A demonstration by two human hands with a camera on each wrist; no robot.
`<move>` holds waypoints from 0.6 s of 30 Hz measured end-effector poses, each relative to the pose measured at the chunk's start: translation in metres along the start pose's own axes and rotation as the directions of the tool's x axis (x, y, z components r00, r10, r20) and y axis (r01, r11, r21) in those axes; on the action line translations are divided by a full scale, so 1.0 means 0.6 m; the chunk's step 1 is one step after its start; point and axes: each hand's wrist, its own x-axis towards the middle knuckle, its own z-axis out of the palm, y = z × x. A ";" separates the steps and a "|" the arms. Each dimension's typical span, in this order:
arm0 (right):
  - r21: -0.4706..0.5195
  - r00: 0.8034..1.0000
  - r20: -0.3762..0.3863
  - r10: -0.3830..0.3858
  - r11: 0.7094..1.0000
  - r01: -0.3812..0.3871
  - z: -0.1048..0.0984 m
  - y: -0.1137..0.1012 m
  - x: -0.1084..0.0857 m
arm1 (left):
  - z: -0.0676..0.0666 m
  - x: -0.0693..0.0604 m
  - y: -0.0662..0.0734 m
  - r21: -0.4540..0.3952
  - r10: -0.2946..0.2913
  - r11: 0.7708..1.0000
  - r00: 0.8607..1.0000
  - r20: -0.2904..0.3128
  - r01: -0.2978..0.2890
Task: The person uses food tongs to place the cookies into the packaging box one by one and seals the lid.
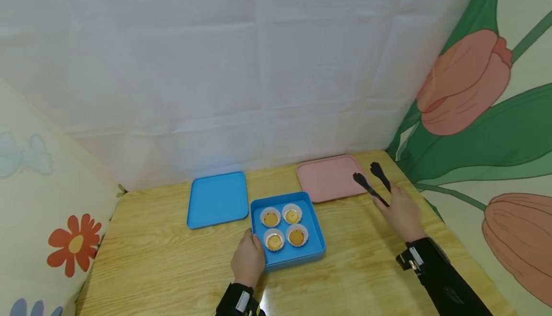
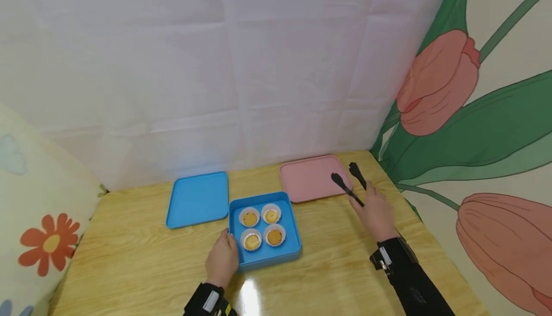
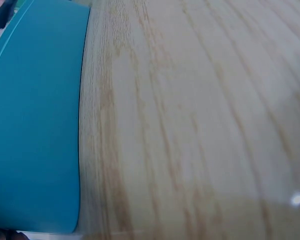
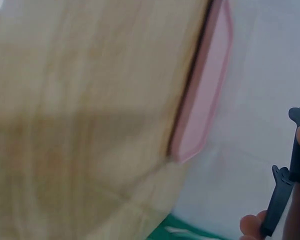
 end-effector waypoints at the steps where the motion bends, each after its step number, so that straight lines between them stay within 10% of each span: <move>1: -0.004 1.000 0.007 0.010 1.000 -0.010 -0.001 0.009 -0.003 | 0.000 0.000 0.000 0.001 -0.002 1.000 1.000 0.001 0.002; 18: -0.112 1.000 -0.019 0.019 0.993 -0.021 0.015 0.120 -0.063 | -0.003 -0.001 -0.002 -0.016 0.018 1.000 1.000 0.008 -0.018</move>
